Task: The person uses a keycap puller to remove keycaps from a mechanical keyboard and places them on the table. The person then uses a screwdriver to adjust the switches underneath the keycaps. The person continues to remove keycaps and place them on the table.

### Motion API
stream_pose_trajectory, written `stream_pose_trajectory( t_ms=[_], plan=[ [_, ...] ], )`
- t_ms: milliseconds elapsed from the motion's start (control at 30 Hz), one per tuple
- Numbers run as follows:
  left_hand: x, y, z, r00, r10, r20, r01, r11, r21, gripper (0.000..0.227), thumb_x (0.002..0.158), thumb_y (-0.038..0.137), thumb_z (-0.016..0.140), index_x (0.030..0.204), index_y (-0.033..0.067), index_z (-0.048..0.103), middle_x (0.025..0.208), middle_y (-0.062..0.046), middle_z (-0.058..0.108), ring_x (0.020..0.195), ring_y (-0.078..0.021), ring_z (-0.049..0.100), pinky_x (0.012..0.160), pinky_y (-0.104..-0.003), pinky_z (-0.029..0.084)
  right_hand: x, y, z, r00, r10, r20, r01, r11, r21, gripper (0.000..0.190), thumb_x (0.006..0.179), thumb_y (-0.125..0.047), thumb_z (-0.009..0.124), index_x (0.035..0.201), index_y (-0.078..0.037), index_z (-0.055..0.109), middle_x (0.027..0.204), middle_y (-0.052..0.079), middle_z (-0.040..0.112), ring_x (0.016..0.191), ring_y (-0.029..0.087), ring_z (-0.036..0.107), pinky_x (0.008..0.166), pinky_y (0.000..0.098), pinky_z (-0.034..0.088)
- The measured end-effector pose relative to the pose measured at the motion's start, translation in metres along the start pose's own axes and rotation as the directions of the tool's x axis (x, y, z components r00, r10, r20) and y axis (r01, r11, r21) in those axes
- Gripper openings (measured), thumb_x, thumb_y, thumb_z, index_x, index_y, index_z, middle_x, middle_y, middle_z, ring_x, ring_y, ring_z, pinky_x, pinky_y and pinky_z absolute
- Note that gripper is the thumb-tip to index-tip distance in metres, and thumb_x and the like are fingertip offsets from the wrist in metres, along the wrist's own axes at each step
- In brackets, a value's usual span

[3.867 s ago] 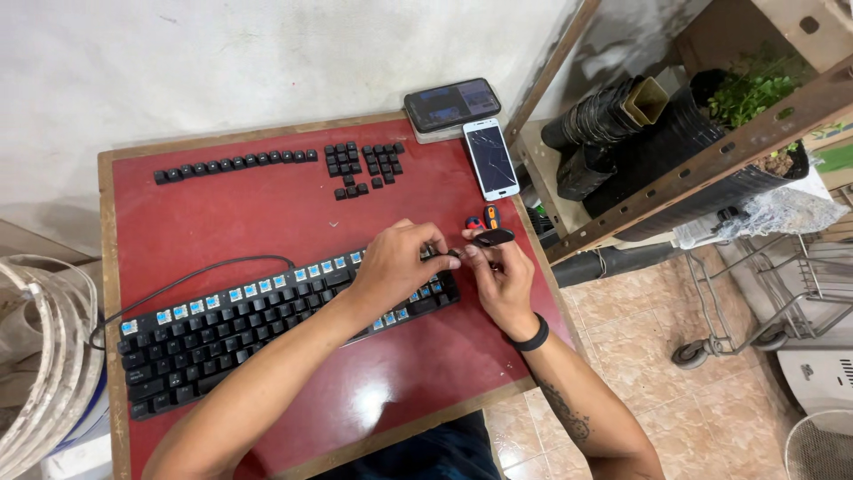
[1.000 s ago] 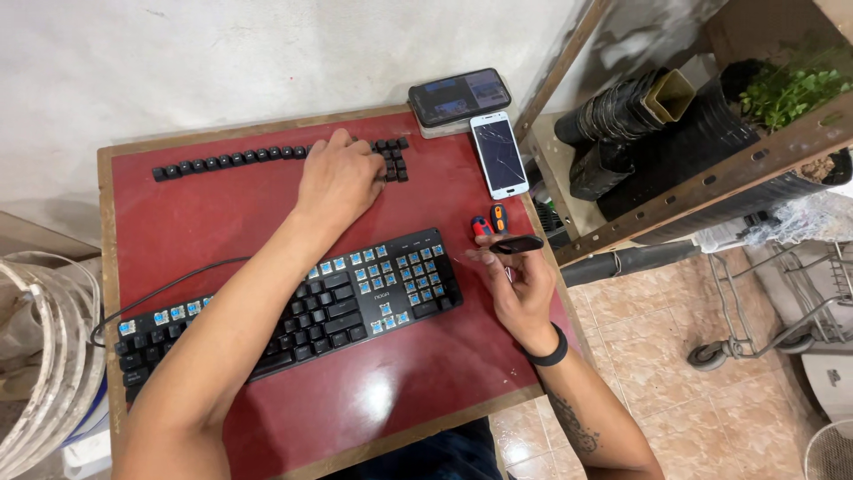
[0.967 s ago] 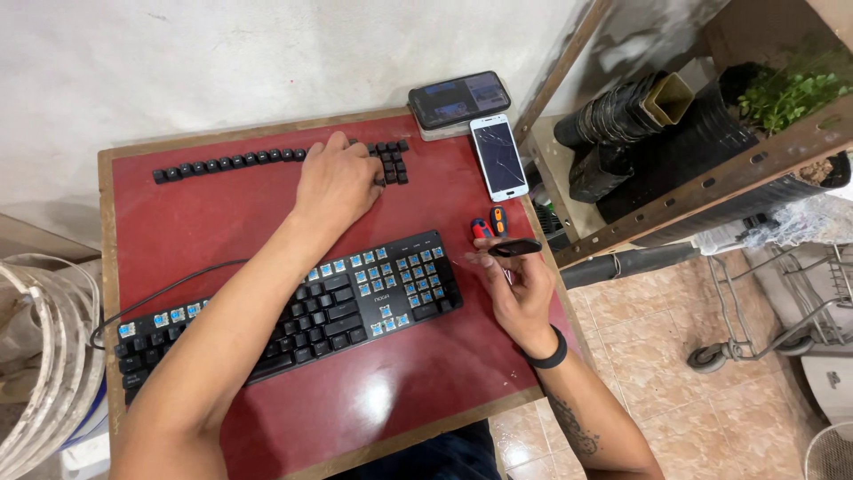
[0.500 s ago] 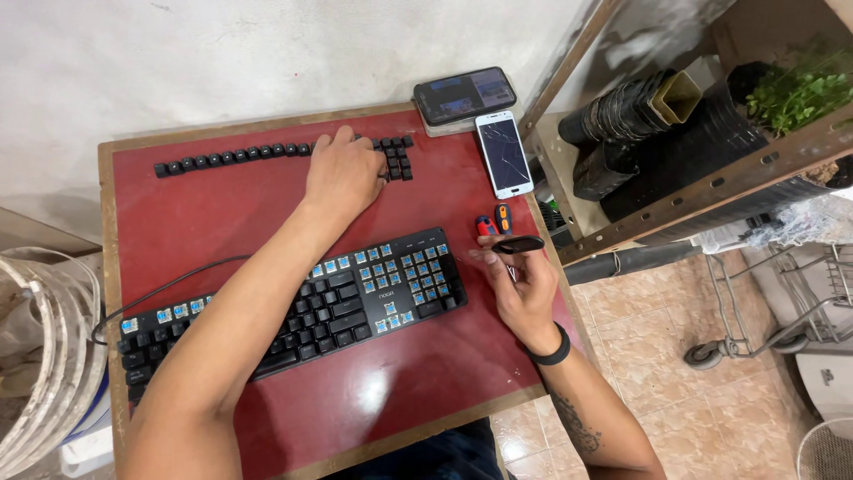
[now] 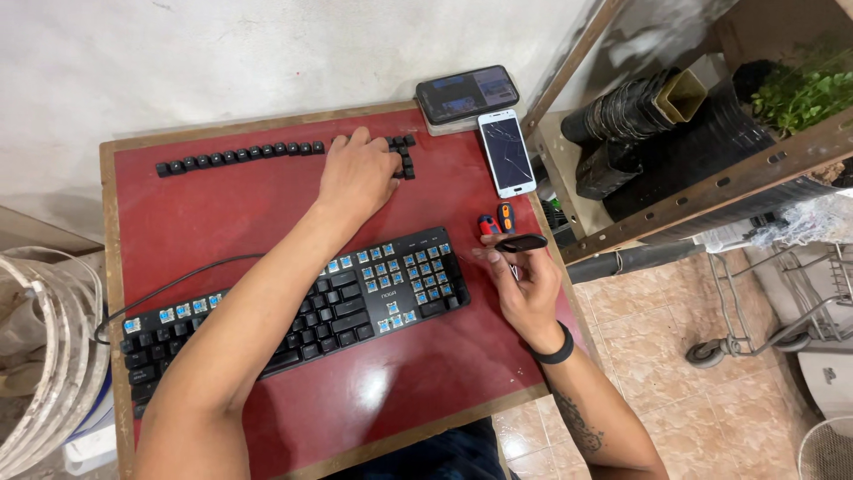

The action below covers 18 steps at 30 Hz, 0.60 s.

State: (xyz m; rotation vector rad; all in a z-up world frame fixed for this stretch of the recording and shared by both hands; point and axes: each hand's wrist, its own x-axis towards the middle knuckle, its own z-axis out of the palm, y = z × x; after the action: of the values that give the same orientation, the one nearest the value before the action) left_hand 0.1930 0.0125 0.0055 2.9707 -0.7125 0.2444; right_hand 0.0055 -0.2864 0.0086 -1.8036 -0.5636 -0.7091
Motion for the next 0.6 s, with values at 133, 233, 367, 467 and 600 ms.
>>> stream_pose_trajectory(
  t_ms=[133,233,367,467,600],
  plan=[
    [-0.013,0.009,-0.023,0.997,0.012,-0.074,-0.017,0.998,-0.066,0.025,0.104,0.036,0.093,0.126,0.0248,0.094,0.124,-0.005,0.084,0.127,-0.0312,0.069,0.103,-0.050,0.054,0.003,-0.006,0.001,0.999,0.038,-0.003,-0.038,0.999,0.028,0.013,0.117,0.004,0.075,0.128,0.010,0.071,0.115,0.026,0.091,0.097,0.039,0.094,0.088,0.0466,0.073],
    [-0.036,0.022,-0.041,0.979,0.073,-0.189,-0.098,0.987,-0.125,0.019,0.107,0.040,0.089,0.118,0.0253,0.092,0.117,-0.003,0.084,0.122,-0.0299,0.071,0.098,-0.048,0.057,0.003,-0.009,0.003,0.996,0.094,0.006,-0.094,0.992,0.087,0.014,0.123,0.000,0.067,0.132,0.010,0.065,0.115,0.028,0.089,0.097,0.040,0.094,0.089,0.0484,0.074],
    [-0.076,0.060,-0.078,0.972,0.148,-0.183,-0.190,0.953,-0.236,0.024,0.122,0.039,0.072,0.120,0.0285,0.093,0.110,0.001,0.086,0.113,-0.0212,0.075,0.093,-0.039,0.062,0.000,0.003,0.003,0.990,0.131,0.051,-0.136,0.983,0.120,0.018,0.127,-0.006,0.059,0.138,0.008,0.055,0.106,0.028,0.086,0.090,0.038,0.092,0.084,0.0487,0.073],
    [-0.096,0.082,-0.078,0.954,0.267,-0.135,-0.297,0.897,-0.326,0.029,0.125,0.029,0.066,0.123,0.0220,0.094,0.115,-0.005,0.089,0.117,-0.0253,0.078,0.093,-0.040,0.065,-0.001,0.011,-0.003,0.982,0.159,0.098,-0.170,0.978,0.123,0.016,0.128,-0.003,0.053,0.141,0.007,0.053,0.100,0.023,0.082,0.089,0.031,0.088,0.083,0.0444,0.068],
    [-0.106,0.093,-0.058,0.916,0.368,-0.157,-0.400,0.843,-0.359,0.022,0.118,0.011,0.073,0.130,0.0117,0.092,0.130,-0.010,0.088,0.126,-0.0345,0.077,0.093,-0.049,0.068,0.002,0.014,-0.005,0.949,0.278,0.149,-0.290,0.955,0.064,0.011,0.122,0.000,0.053,0.132,0.005,0.056,0.096,0.022,0.083,0.083,0.031,0.086,0.082,0.0462,0.068]
  ],
)
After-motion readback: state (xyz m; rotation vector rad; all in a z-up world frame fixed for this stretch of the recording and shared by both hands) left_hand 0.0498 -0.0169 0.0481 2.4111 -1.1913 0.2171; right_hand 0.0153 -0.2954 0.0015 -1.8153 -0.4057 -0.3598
